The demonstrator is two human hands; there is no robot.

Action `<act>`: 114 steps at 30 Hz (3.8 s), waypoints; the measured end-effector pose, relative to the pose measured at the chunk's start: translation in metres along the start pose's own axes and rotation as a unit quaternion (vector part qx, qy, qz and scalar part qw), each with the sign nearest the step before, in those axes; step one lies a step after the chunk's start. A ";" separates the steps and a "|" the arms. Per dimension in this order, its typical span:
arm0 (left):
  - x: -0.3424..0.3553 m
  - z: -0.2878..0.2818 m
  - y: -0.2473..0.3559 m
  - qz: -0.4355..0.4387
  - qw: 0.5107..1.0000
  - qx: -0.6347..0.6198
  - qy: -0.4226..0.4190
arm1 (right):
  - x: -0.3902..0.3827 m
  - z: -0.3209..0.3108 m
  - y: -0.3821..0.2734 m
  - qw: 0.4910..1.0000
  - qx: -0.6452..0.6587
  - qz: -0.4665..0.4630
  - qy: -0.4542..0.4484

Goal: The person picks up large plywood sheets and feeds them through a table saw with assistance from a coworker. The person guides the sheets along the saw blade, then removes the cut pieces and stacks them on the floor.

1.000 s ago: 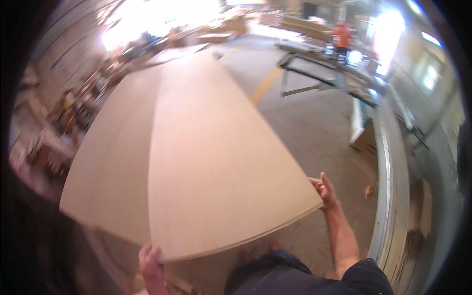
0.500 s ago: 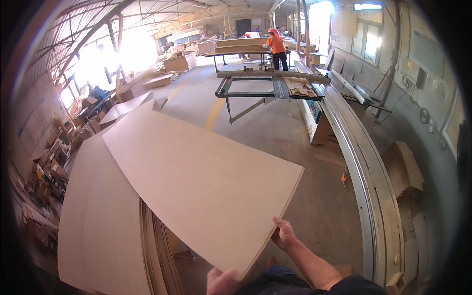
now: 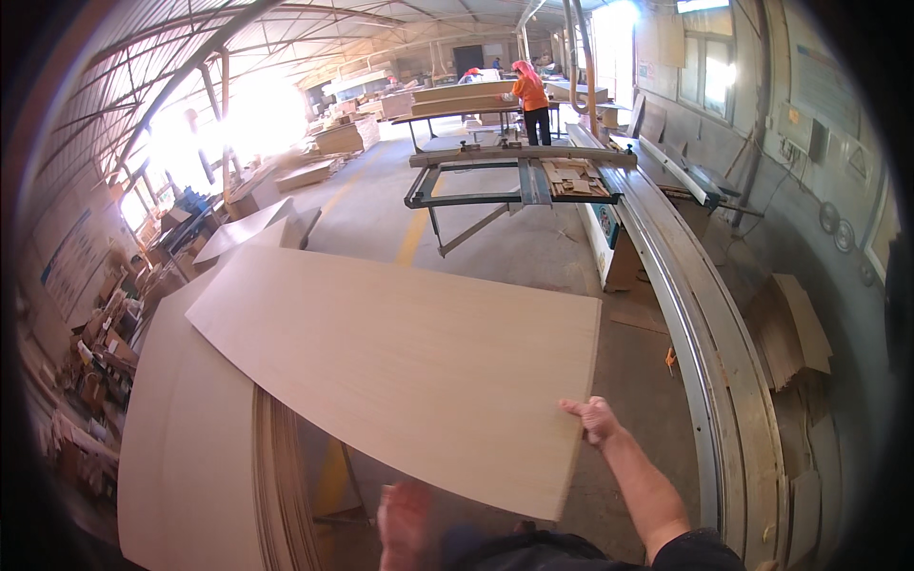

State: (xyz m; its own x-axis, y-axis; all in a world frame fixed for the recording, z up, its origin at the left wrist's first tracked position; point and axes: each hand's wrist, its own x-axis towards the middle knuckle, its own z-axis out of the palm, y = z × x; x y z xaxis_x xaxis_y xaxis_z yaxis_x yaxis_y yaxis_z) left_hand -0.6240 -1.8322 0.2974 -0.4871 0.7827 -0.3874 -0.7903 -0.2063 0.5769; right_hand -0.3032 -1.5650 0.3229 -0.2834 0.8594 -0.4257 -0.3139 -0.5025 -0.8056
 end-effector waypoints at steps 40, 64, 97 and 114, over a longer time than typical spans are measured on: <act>0.428 0.067 0.189 0.221 0.969 0.091 0.066 | 0.217 -0.077 -0.226 0.836 -0.383 -0.296 0.258; 0.522 0.499 -0.227 -0.040 0.985 0.098 -0.138 | -0.013 -0.517 -0.256 0.674 -0.275 -0.282 0.625; 0.636 0.777 -0.763 -0.265 0.864 0.346 -0.251 | -0.111 -0.477 -0.164 0.514 -0.183 -0.101 0.832; 0.677 0.867 -0.756 -0.069 0.411 0.786 -0.457 | -0.020 -0.617 -0.187 0.445 -0.242 0.022 0.862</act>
State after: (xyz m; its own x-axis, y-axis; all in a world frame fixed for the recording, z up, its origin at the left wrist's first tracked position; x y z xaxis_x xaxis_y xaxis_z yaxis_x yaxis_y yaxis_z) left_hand -0.0341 -0.6373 0.2226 0.4325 0.7652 -0.4768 0.7790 -0.0509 0.6250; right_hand 0.3204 -1.4300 0.2282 0.9677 -0.1448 0.2062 0.0076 -0.8012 -0.5984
